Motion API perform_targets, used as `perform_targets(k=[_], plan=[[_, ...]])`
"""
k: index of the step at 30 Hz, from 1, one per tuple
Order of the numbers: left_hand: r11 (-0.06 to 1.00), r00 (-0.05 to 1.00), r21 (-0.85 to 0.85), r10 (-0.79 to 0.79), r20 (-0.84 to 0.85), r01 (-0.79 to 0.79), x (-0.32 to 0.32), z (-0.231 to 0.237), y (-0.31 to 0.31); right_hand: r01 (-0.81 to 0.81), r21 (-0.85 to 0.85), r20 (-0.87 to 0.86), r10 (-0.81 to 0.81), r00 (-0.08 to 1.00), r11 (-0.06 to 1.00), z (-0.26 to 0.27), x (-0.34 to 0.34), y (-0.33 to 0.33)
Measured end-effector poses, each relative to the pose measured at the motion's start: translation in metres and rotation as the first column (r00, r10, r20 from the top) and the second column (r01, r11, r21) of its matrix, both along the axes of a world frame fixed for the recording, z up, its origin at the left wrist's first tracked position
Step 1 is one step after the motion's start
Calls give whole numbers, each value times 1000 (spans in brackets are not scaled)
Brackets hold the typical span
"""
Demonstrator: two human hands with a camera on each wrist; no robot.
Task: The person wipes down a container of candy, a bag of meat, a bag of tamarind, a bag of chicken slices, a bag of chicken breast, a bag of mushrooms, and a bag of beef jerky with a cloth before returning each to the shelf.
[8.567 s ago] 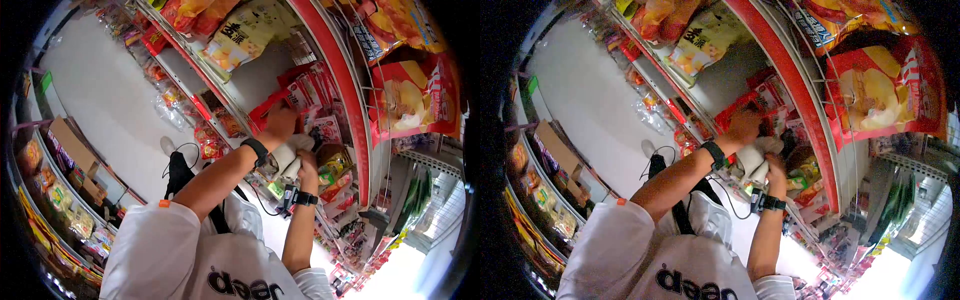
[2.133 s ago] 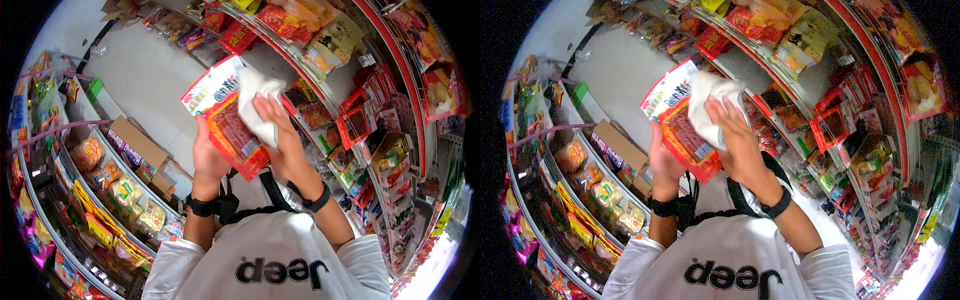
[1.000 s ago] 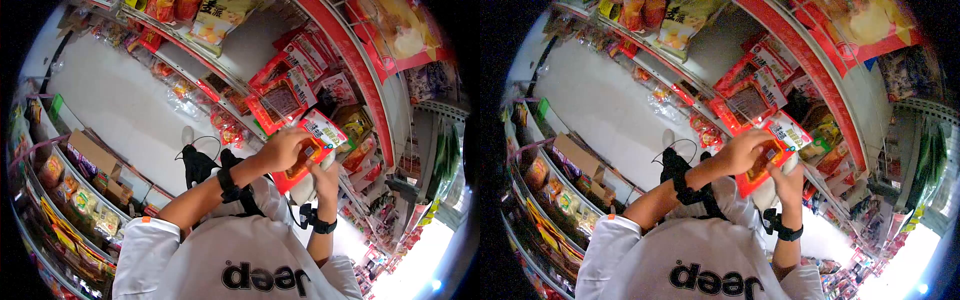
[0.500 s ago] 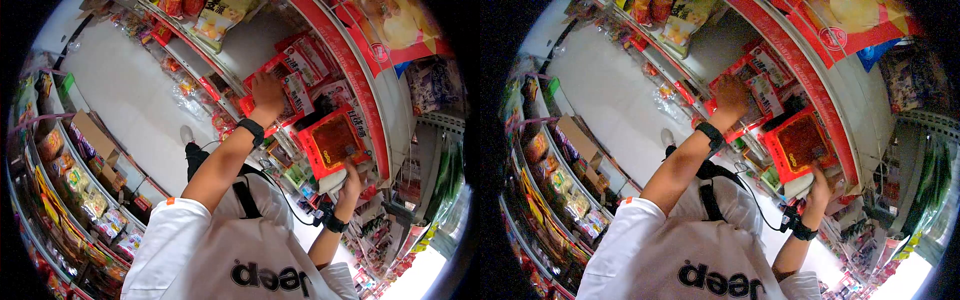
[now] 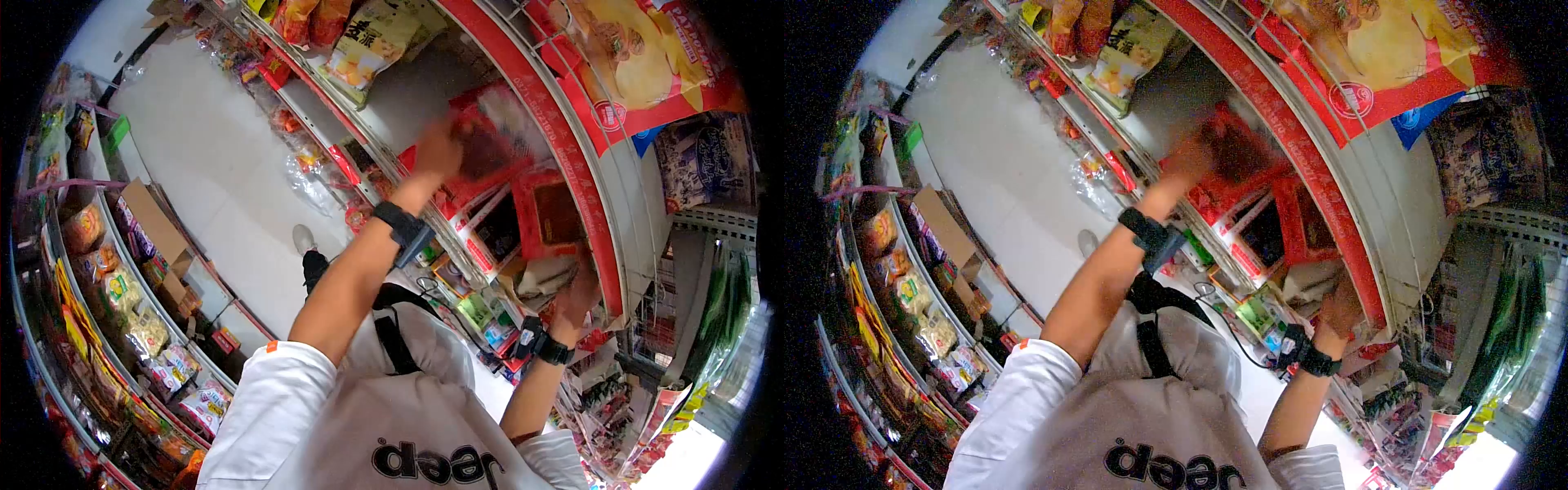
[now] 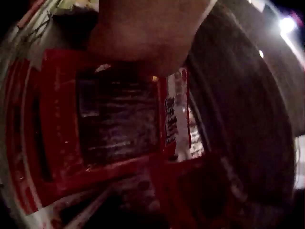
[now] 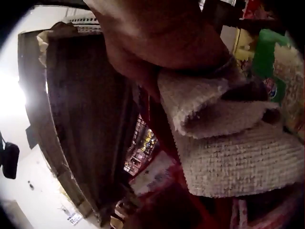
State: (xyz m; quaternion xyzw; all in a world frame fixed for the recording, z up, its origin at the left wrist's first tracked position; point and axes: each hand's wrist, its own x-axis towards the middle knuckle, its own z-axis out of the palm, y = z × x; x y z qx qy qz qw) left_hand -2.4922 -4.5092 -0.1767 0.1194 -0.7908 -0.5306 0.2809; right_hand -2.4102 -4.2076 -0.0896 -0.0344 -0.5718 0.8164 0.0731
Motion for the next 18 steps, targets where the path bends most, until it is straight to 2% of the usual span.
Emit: perform_targets(k=[1, 2, 3, 4, 5, 6, 7, 8, 9, 11, 14, 17, 18], plan=[[975, 971, -27, 216, -107, -220, -11, -2, -3, -110, -95, -52, 106, 993, 989, 0, -2, 2], [983, 974, 23, 184, -134, -182, -12, 9, -24, -245, -60, -93, 239, 967, 968, 0, -4, 1], [988, 975, 71, 149, -162, -139, -8, 21, -54, -268, -25, -59, 267, 962, 963, -1, -5, -2], [961, 946, 140, 262, -192, -238, -5, 19, -75, -294, 9, -24, 294, 956, 956, -3, -6, -6], [920, 904, 206, 375, -208, -334, 3, 17, -93, -222, 43, 82, 218, 973, 974, -10, -8, -21], [851, 905, 364, 424, -46, -380, 17, 24, -109, -161, 81, 173, 145, 974, 984, -19, -19, -43], [750, 891, 499, 439, 117, -435, 32, 30, -125, -104, 121, 256, 70, 964, 987, -29, -31, -66], [706, 895, 577, 432, 108, -410, 47, 15, -143, -49, 168, 338, -10, 941, 985, -36, -39, -84], [656, 898, 650, 429, 98, -384, 61, 0, -160, -97, 145, 360, 39, 932, 985, -42, -44, -99], [541, 905, 774, 416, 92, -328, 103, 6, -170, -189, 95, 400, 136, 906, 977, -53, -54, -124], [520, 910, 780, 388, 146, -347, 162, -15, -196, -279, 322, 402, 136, 906, 905, -84, -75, -139], [433, 869, 794, 439, 228, -427, 201, -25, -210, -297, 360, 375, 154, 914, 885, -90, -80, -154], [391, 849, 798, 457, 265, -459, 209, -28, -214, -355, 379, 467, 155, 871, 855, -84, -80, -154]])
